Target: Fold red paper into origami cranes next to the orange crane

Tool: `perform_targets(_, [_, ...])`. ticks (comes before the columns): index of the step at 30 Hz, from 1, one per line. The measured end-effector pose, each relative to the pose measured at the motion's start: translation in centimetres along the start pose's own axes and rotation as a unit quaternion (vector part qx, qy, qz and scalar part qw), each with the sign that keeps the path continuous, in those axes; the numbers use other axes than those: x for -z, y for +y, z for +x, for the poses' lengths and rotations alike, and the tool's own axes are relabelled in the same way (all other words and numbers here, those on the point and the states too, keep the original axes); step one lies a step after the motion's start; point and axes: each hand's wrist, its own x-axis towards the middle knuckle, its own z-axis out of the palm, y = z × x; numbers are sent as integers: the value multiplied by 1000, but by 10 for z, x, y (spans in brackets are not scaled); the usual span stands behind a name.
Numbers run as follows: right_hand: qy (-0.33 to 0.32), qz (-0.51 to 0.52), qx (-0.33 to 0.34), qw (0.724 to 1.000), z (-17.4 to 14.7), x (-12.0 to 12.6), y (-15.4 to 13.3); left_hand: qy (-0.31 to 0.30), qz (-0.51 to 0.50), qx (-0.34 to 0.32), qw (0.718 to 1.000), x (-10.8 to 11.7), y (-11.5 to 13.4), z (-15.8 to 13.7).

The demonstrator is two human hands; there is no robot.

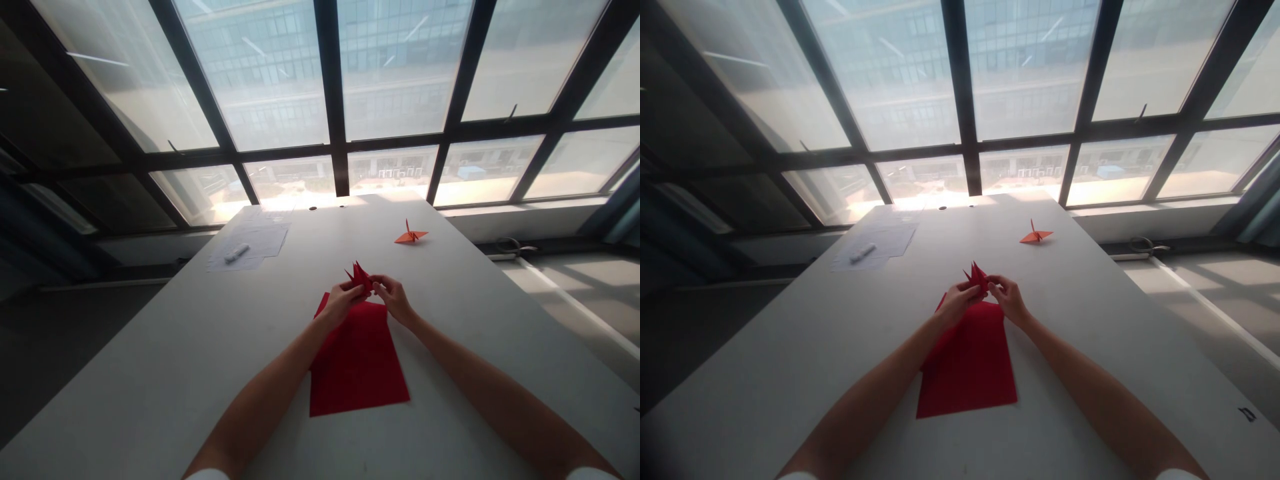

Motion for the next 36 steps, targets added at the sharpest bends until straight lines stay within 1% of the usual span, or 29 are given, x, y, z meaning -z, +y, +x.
perform_targets(2, [-16, 8, 6, 1000, 1, 2, 2, -10, -37, 7, 999, 2, -1, 2])
perform_targets(4, [-12, 5, 6, 1000, 1, 4, 4, -18, -55, 12, 998, 4, -1, 2])
perform_targets(8, [5, -6, 0, 1000, 1, 3, 8, -23, -55, 14, 998, 4, -3, 2])
perform_targets(11, [13, -10, 2, 1000, -1, 2, 7, -8, -52, 4, 999, 3, -5, 2])
perform_targets(15, [1, -7, 10, 1000, -1, 1, 6, 8, -55, -14, 998, 2, -6, 2])
perform_targets(20, [-5, -21, 17, 1000, -1, 3, 4, 4, -57, -20, 998, 1, -5, 2])
perform_targets(25, [-1, -79, 53, 995, -1, 4, -2, -3, -72, -19, 997, 0, -7, 1])
perform_targets(28, [-9, -80, 72, 994, -1, 4, -4, 1, -80, -21, 997, -1, -8, 1])
perform_targets(30, [-11, -62, 67, 996, -1, 3, -3, 5, -76, -21, 997, -2, -7, 1])
perform_targets(36, [26, -9, 27, 999, 0, -2, -1, 19, -62, -42, 997, -3, -8, 0])
